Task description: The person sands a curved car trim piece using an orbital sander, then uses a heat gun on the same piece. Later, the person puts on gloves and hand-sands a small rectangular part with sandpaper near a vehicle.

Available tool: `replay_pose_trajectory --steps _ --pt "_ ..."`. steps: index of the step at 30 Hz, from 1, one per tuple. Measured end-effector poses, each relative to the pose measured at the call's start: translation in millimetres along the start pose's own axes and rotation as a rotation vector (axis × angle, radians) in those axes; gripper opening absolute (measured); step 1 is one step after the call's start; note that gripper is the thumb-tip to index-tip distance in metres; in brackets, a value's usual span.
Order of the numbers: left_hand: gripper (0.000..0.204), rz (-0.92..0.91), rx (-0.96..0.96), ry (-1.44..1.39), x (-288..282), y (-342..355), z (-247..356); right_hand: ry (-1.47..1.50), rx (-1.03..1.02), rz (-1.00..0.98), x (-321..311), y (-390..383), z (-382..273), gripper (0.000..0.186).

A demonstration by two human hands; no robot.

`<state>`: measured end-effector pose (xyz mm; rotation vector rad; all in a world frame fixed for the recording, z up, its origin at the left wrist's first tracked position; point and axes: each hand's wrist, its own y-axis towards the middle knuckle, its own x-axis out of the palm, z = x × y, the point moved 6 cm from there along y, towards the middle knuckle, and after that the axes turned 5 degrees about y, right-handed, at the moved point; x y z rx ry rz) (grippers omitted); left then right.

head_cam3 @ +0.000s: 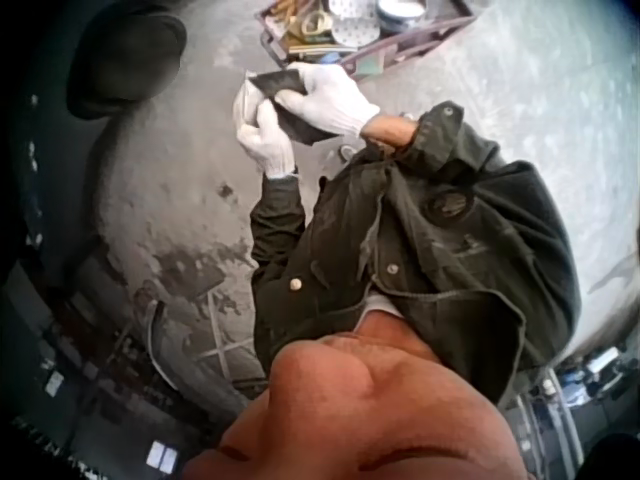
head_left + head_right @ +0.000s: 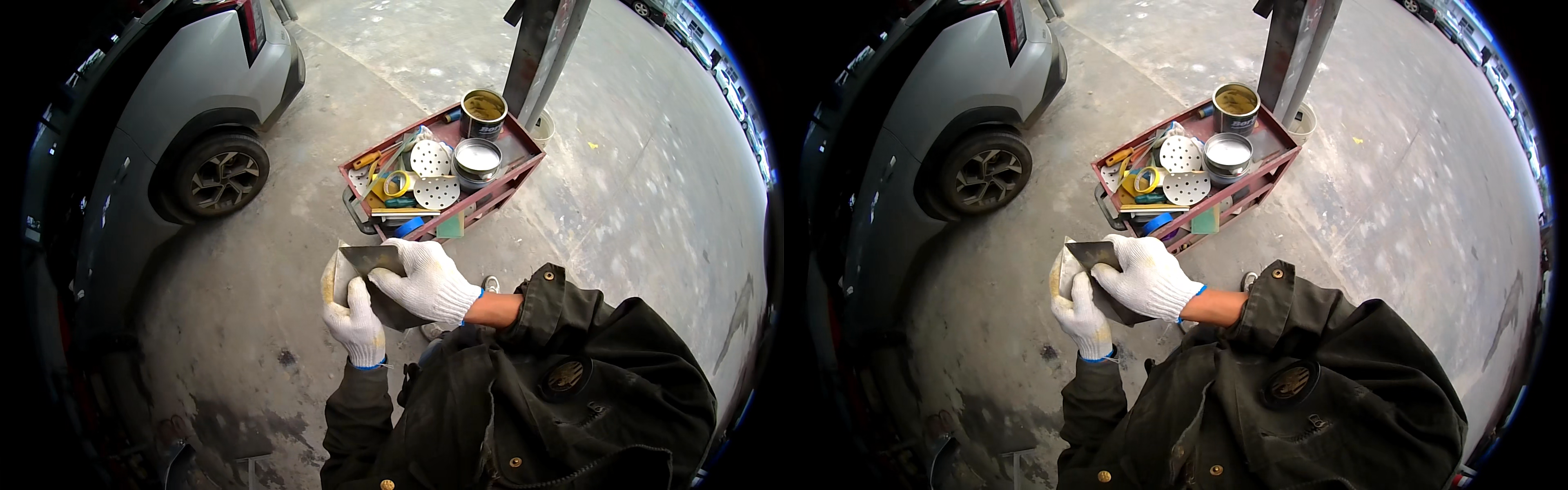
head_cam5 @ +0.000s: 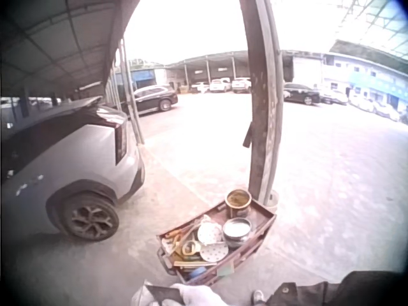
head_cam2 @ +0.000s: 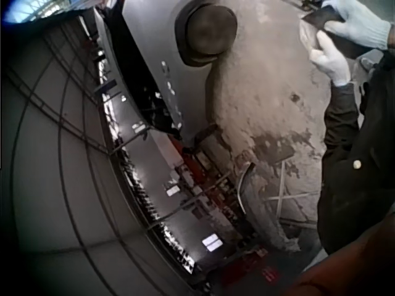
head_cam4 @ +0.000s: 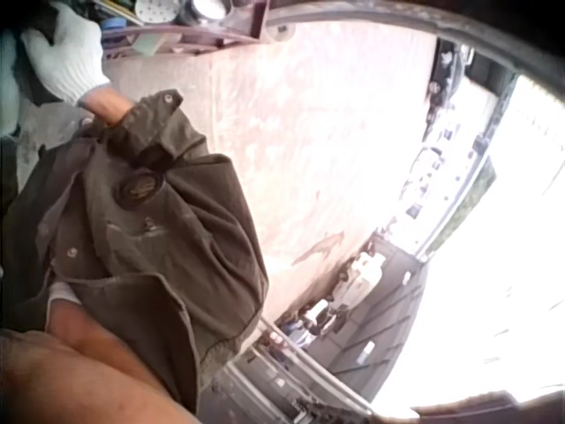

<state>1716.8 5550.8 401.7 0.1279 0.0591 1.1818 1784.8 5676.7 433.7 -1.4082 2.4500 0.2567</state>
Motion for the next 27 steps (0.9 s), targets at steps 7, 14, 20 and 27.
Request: replay_pose_trajectory --steps 7,14,20,27 --pt "0.030 -0.217 0.138 0.284 -9.7 -4.1 11.1 -0.076 -0.063 -0.031 2.6 -8.9 -9.7 0.022" --pt "0.029 -0.232 -0.194 0.151 -15.6 -2.6 -18.2 -0.160 -0.080 0.006 -13.9 10.7 -5.2 0.033" --pt "0.027 -0.196 -0.276 -0.129 -17.8 -3.2 -26.6 -0.044 0.069 0.039 -8.1 1.2 14.8 0.034" --pt "0.024 0.042 0.088 0.356 -10.8 -17.2 -1.0 0.078 0.067 0.091 4.2 -14.2 11.1 0.031"
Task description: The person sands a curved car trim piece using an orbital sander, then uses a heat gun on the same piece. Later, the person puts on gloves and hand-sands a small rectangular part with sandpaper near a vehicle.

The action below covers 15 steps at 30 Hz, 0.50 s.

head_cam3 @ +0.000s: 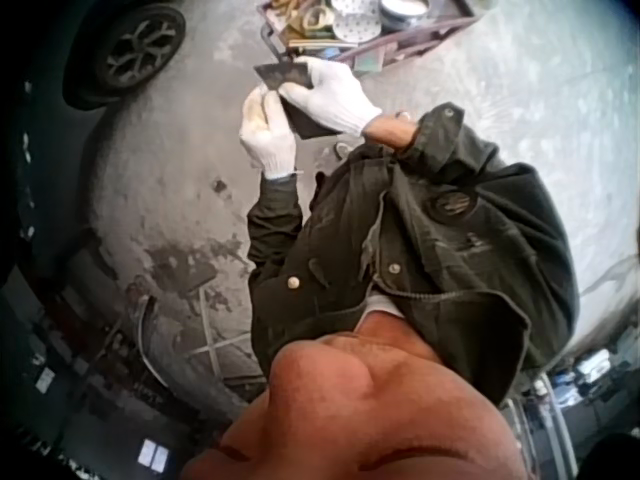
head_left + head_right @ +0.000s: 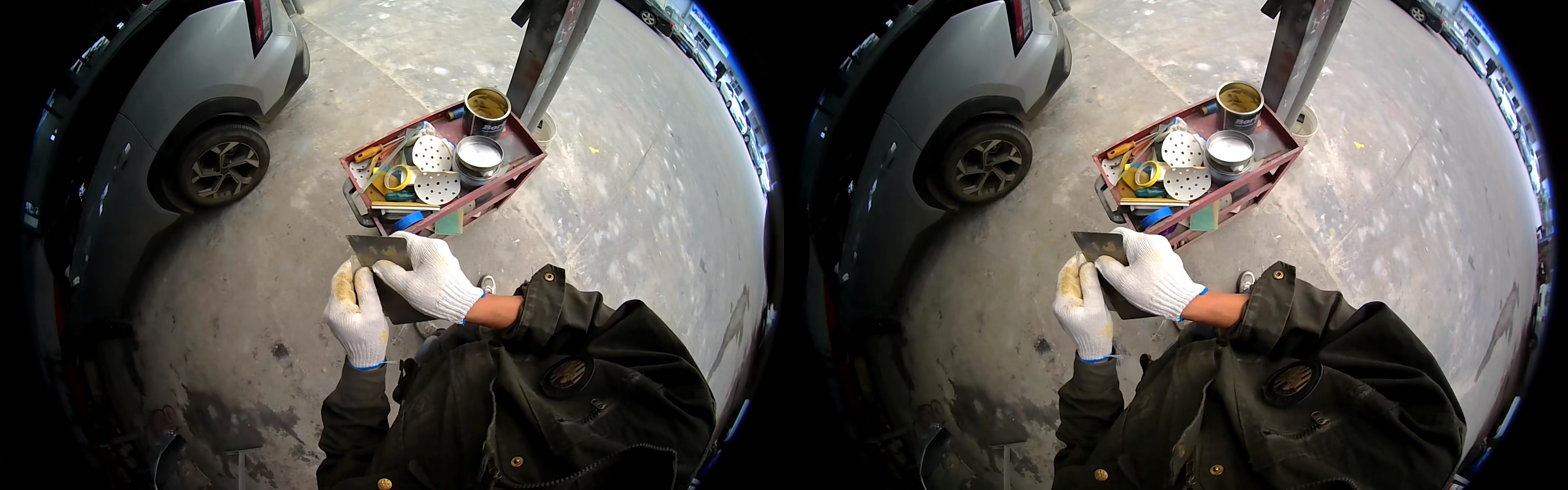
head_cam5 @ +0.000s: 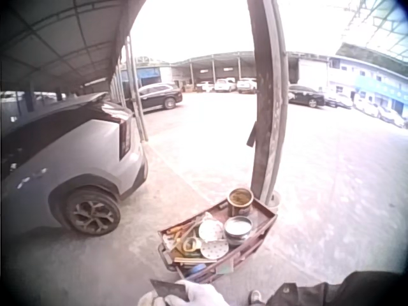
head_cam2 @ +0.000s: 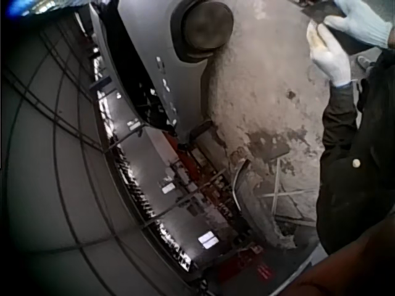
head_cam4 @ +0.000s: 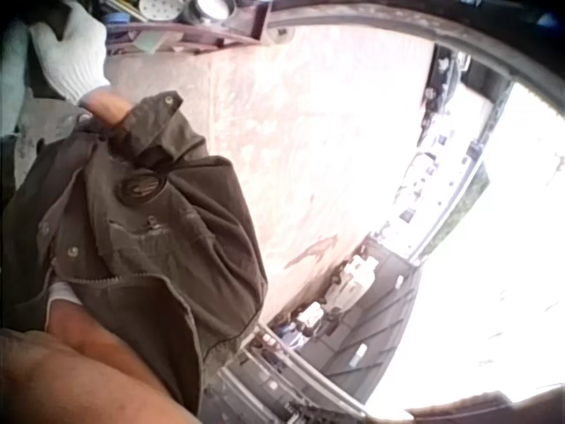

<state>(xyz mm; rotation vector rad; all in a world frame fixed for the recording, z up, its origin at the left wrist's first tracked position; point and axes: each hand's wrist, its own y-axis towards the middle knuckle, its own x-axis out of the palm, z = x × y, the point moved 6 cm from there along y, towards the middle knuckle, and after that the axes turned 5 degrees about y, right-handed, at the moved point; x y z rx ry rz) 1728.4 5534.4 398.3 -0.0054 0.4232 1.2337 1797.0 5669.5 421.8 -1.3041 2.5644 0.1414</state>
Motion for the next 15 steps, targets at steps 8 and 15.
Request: replay_pose_trajectory --steps 8,15 --pt "0.023 -0.011 0.182 0.136 -5.2 -4.4 9.4 -0.043 -0.058 -0.044 4.4 -6.4 -6.0 0.026" --pt "0.023 -0.208 0.263 0.283 -12.4 -5.9 8.4 -0.099 -0.197 -0.128 2.7 -2.5 -17.5 0.029"
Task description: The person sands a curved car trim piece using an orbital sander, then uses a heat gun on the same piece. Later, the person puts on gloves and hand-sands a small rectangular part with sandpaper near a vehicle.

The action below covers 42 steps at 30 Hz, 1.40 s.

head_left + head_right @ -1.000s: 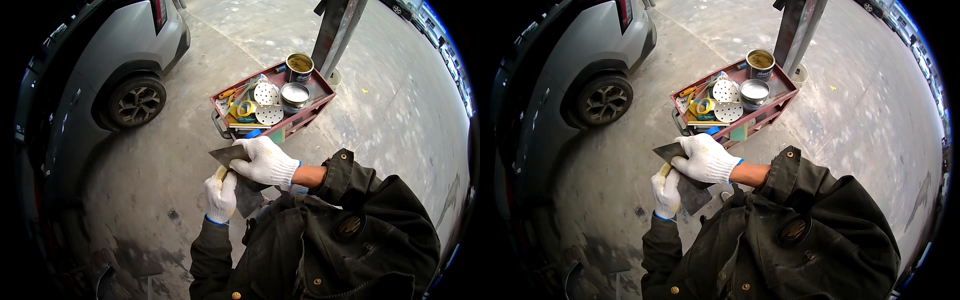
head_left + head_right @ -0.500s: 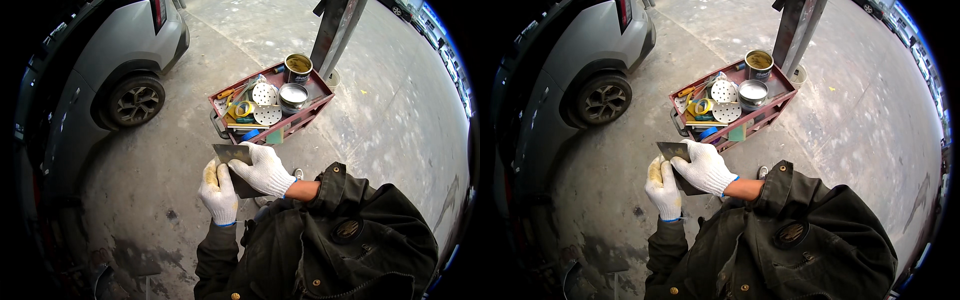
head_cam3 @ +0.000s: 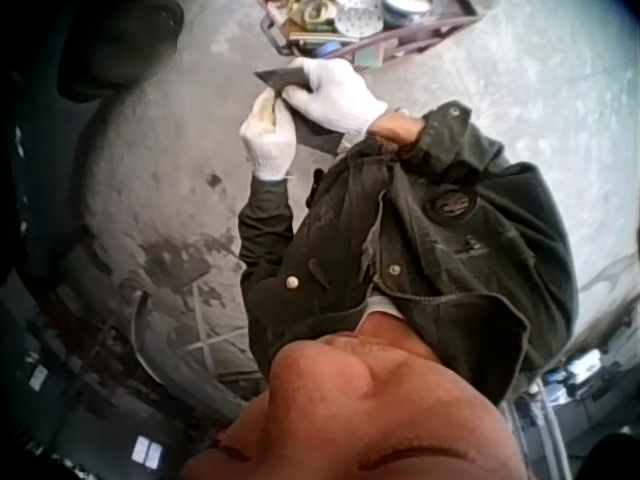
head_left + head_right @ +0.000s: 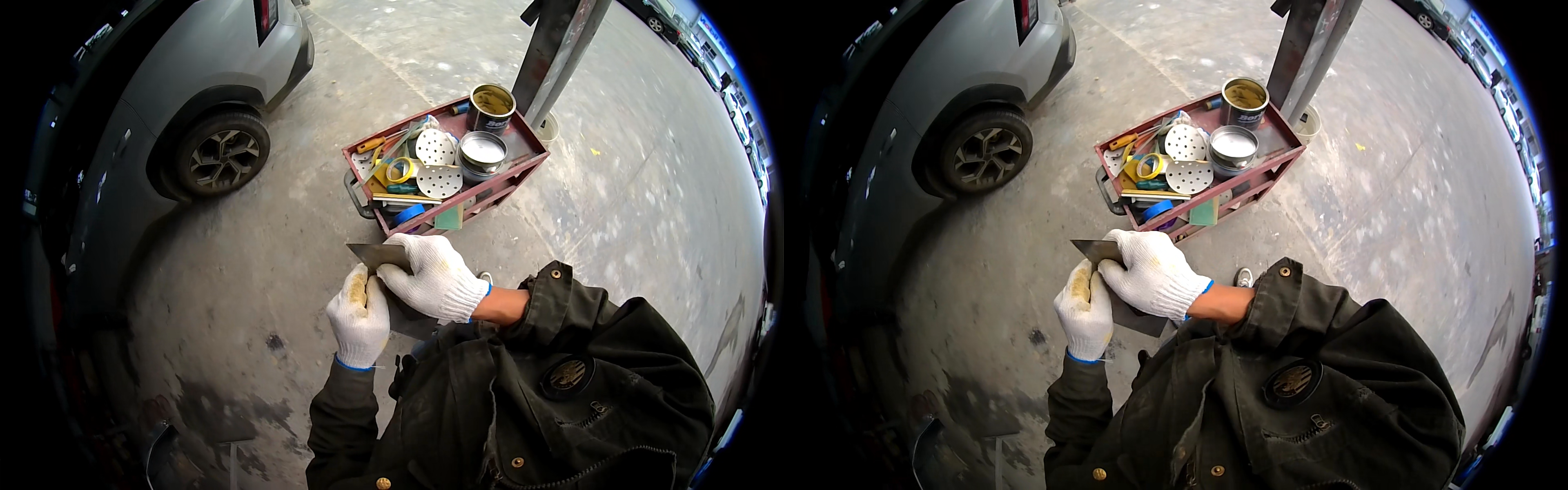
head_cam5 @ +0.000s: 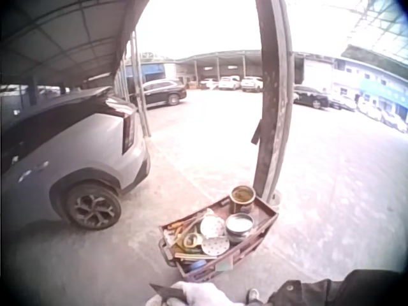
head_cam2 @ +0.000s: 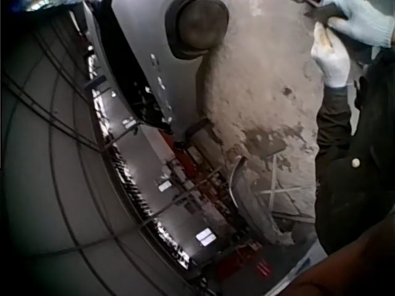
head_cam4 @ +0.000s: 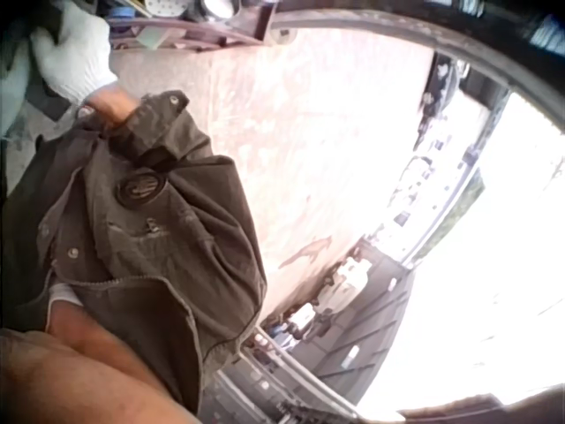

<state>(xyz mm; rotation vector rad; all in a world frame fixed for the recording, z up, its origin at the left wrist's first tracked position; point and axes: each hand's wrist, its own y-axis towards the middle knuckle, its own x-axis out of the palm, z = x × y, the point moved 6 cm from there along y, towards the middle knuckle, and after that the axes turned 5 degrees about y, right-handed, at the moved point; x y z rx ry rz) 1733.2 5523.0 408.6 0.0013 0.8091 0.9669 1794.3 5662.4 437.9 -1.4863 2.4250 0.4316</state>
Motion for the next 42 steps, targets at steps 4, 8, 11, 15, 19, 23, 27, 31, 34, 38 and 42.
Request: replay_pose_trajectory --steps 4,8,11,15,19,23,27,31,34,38,42 --pt "0.025 0.092 -0.218 -0.392 7.2 0.6 -9.5 0.086 0.073 -0.018 -0.2 7.2 4.4 0.032" --pt "0.026 0.223 -0.246 -0.446 15.4 -0.5 -6.5 0.182 0.131 0.104 -2.5 7.3 7.9 0.031" --pt "0.026 0.177 -0.202 -0.335 13.1 -4.3 -4.1 0.074 0.139 0.085 -2.0 5.1 8.9 0.032" --pt "0.025 0.052 -0.110 -0.122 9.1 -5.0 -2.7 0.009 0.120 0.007 -3.7 7.5 12.1 0.033" --pt "0.024 0.118 -0.142 -0.182 8.6 1.9 -6.0 0.094 0.120 0.042 -4.2 13.5 15.0 0.032" --pt "0.024 0.177 -0.151 -0.159 9.8 6.7 -4.7 0.068 0.135 0.141 -5.6 14.5 15.7 0.032" --pt "0.023 0.082 -0.018 -0.076 9.2 8.0 -2.0 -0.085 0.082 0.039 -6.3 16.2 17.2 0.032" --pt "0.019 0.108 -0.145 -0.233 11.6 12.6 -19.3 0.115 0.145 0.074 -8.0 12.4 28.5 0.035" --pt "0.018 0.160 -0.351 -0.593 20.5 14.1 -38.4 0.135 0.219 0.038 -2.5 9.7 38.1 0.038" --pt "0.027 0.093 -0.641 -1.220 43.0 -4.9 -43.8 0.009 0.218 0.199 -12.1 11.7 45.4 0.040" --pt "0.040 0.175 -0.398 -0.611 37.8 -8.9 -24.3 0.086 0.213 0.152 -1.6 11.7 50.9 0.039"
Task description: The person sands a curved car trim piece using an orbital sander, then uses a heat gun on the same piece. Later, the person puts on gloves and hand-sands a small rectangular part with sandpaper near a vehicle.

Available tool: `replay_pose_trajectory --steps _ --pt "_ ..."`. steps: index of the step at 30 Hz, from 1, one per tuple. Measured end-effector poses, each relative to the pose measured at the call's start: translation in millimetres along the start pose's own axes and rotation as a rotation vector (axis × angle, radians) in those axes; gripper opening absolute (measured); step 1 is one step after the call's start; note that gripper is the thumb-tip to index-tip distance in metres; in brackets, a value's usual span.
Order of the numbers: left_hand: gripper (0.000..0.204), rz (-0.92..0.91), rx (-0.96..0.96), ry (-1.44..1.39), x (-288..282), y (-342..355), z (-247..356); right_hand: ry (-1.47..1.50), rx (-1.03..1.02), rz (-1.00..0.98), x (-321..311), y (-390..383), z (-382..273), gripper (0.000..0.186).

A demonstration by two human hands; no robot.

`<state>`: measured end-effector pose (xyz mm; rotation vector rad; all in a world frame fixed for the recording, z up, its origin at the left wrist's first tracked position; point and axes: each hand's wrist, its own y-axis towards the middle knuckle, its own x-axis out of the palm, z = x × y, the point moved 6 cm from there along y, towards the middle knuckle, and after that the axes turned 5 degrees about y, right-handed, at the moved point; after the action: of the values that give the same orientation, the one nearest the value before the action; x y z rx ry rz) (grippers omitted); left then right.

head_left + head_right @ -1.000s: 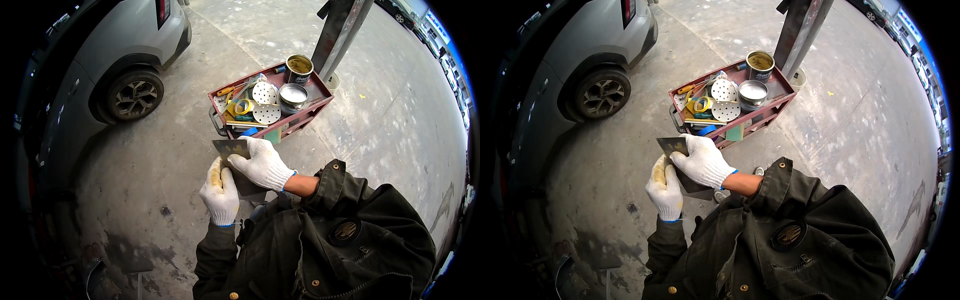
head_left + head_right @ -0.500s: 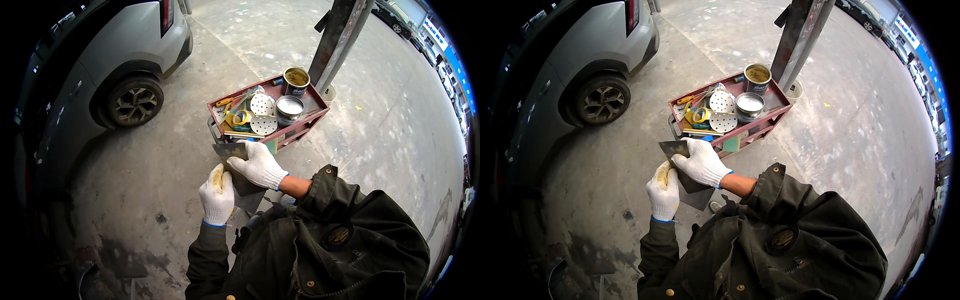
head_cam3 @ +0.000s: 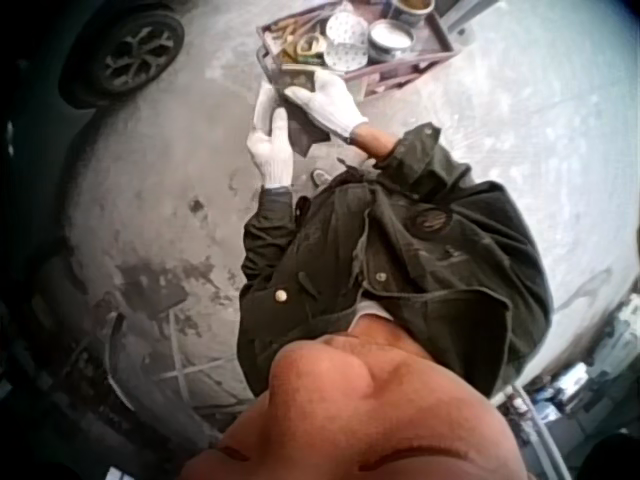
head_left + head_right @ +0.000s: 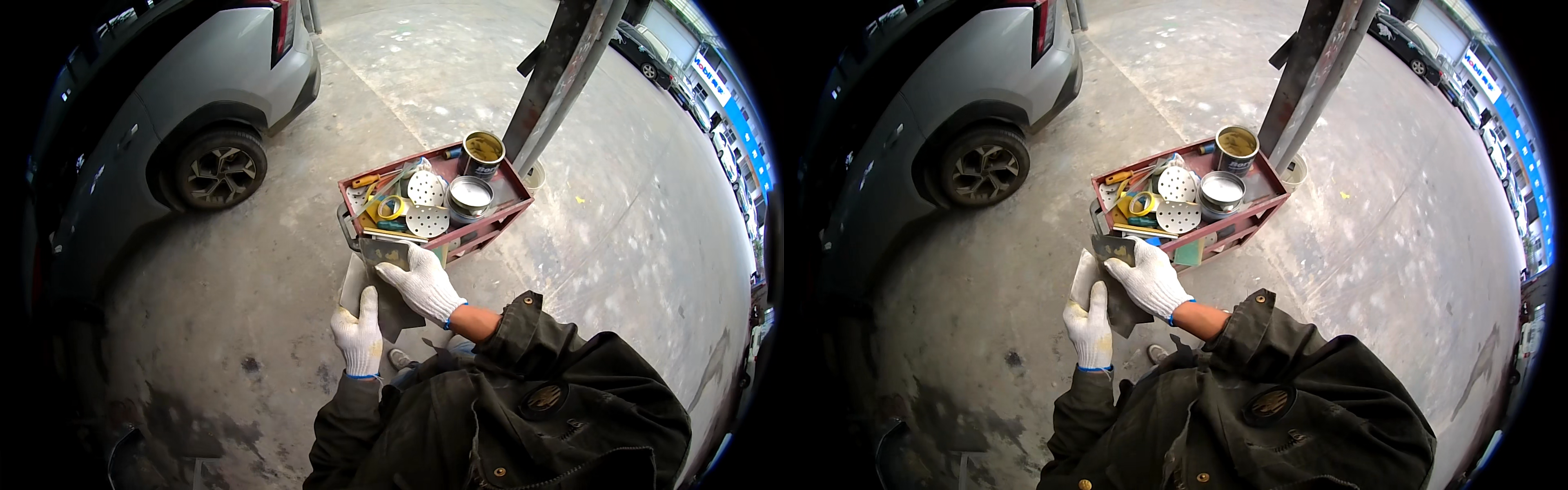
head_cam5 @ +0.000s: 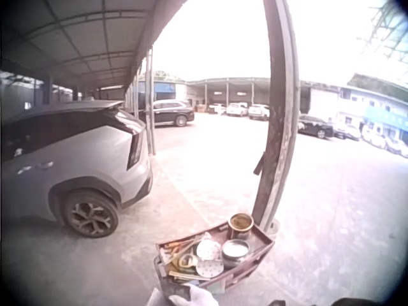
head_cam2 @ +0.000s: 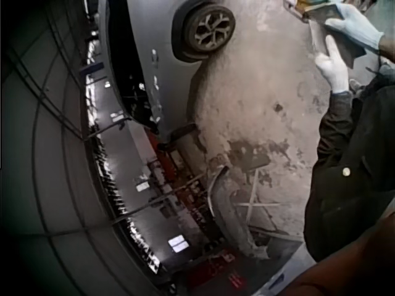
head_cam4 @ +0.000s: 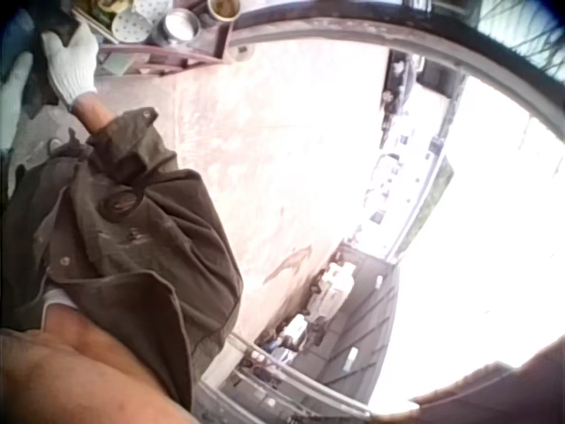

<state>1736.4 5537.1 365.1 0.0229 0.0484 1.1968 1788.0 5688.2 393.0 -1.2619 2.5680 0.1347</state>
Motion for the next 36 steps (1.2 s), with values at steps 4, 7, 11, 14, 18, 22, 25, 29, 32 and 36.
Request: replay_pose_trajectory --steps 4,7,11,14,18,22,25,29,32,36 --pt "0.040 0.104 0.103 0.330 -7.5 -4.6 9.1 0.147 0.056 -0.029 17.5 -11.7 11.0 0.036" --pt "0.037 -0.174 0.133 0.399 -20.2 -3.2 10.0 0.198 0.073 -0.102 27.9 -15.2 19.2 0.033" --pt "0.032 -0.326 0.076 0.423 -38.3 -7.2 0.7 0.247 0.020 -0.289 43.0 0.2 24.1 0.034" --pt "0.034 -0.033 -0.081 0.632 -70.8 -9.6 -11.7 0.144 -0.058 0.112 35.8 23.9 29.7 0.036" --pt "0.042 0.238 -0.311 0.199 -98.3 -21.7 -38.5 0.615 0.048 0.043 76.9 12.8 49.9 0.028" --pt "0.043 0.417 -0.294 0.246 -121.2 -33.6 -55.3 0.260 -0.018 -0.295 123.4 -42.3 58.3 0.029" --pt "0.044 0.439 -0.258 0.302 -145.0 -45.1 -63.2 -0.100 -0.127 -0.697 146.2 -67.8 63.4 0.031" --pt "0.043 0.377 -0.381 0.672 -162.0 -62.1 -72.6 -0.240 -0.410 -0.484 145.5 -61.2 54.9 0.029" --pt "0.044 0.214 -0.331 0.870 -145.4 -69.5 -73.5 -0.296 -0.723 -0.680 169.5 -78.8 49.2 0.031" --pt "0.044 0.158 -0.434 0.898 -147.3 -75.2 -82.2 -0.528 -0.253 -0.718 171.3 -73.5 81.5 0.033"
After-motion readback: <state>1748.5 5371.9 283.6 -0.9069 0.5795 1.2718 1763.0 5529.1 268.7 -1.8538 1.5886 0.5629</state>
